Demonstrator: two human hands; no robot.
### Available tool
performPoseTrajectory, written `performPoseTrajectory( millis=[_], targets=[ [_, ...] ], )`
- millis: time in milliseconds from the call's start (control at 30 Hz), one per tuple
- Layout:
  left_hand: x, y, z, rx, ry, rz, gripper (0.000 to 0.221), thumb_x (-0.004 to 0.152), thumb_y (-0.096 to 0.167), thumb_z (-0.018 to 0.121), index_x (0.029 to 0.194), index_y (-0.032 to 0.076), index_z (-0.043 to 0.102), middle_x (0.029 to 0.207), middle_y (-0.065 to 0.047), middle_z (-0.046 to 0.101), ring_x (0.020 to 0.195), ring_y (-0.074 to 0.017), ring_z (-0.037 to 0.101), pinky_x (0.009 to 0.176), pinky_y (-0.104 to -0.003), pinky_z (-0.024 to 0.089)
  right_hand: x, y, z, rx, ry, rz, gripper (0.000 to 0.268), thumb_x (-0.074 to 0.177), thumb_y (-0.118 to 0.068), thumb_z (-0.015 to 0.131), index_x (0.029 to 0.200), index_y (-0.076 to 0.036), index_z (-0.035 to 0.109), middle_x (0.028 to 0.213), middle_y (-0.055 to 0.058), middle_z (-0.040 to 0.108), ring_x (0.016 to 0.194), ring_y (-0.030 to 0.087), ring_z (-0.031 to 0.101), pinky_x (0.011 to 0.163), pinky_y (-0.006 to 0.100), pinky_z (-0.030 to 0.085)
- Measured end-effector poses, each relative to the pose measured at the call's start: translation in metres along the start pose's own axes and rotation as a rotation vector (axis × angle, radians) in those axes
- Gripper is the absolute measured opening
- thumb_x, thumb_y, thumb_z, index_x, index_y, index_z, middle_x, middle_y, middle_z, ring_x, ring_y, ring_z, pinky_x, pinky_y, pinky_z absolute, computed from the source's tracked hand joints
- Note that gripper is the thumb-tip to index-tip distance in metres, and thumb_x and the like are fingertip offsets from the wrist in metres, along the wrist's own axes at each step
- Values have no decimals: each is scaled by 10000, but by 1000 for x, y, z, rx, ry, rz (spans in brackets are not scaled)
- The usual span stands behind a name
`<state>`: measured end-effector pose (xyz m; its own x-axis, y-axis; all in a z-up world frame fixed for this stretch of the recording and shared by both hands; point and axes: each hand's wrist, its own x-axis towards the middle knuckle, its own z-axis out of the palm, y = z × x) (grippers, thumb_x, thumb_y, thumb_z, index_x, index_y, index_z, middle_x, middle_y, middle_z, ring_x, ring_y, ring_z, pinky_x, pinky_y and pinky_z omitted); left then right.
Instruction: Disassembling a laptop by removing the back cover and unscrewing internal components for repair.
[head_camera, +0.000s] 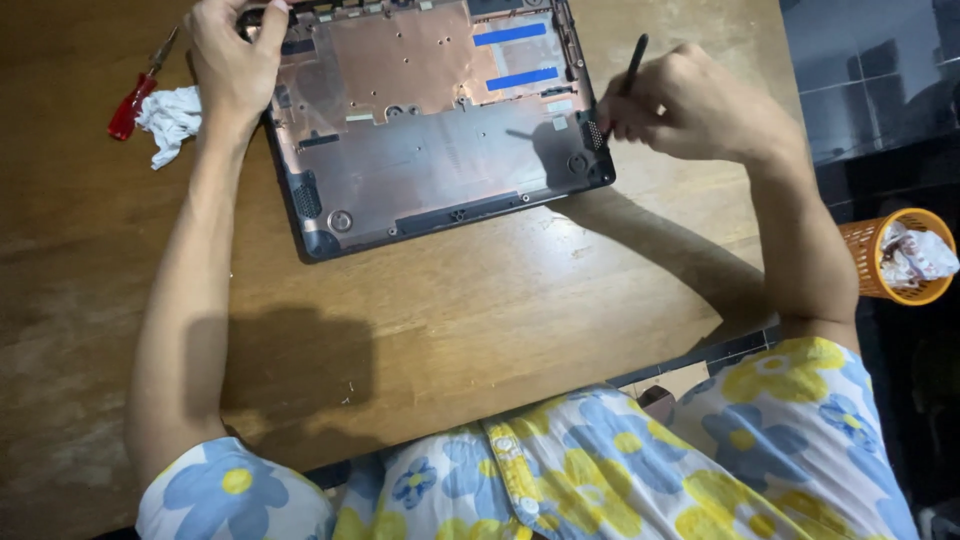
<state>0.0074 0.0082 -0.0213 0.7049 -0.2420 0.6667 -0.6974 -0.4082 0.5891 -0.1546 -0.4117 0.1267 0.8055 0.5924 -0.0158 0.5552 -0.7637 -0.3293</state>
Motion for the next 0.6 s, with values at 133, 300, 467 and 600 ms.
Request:
performPoseTrajectory(
  millis=[133, 300, 467, 600],
  targets=[
    [3, 3, 0, -29, -10, -27, 99, 1084, 22, 676, 1048, 7, 767, 1026, -104, 798, 917, -247, 753, 815, -409, 569, 1, -2, 3, 3, 46, 72, 205, 1086, 28, 574, 947, 37, 724, 815, 125, 734, 631, 239, 673, 565, 361, 497],
    [4, 11, -1, -86, -22, 10, 164, 1038, -64, 635, 1115, -23, 773, 1115, -152, 792, 1053, -297, 757, 948, -424, 588, -2, -11, -4, 48, -112, 72, 262, 1037, -1, 553, 845, 37, 728, 772, 113, 745, 630, 244, 713, 555, 362, 543],
    [-2, -11, 5, 18, 12, -40, 105, 1086, 68, 707, 1021, 16, 771, 975, -95, 809, 847, -239, 768, 748, -401, 582, 2, -9, 8, 126, -217, -3, 165, 970, 24, 606, 899, 33, 756, 815, 125, 783, 685, 231, 775, 563, 321, 622],
    [-1, -4, 5, -43, 20, -61, 49, 1085, 22, 701, 1037, 21, 696, 956, -93, 762, 815, -231, 704, 715, -395, 529, -1, -17, -1, 31, -189, 49, 171, 1015, -9, 574, 960, 37, 729, 877, 138, 755, 690, 282, 721, 568, 386, 547]
  ],
)
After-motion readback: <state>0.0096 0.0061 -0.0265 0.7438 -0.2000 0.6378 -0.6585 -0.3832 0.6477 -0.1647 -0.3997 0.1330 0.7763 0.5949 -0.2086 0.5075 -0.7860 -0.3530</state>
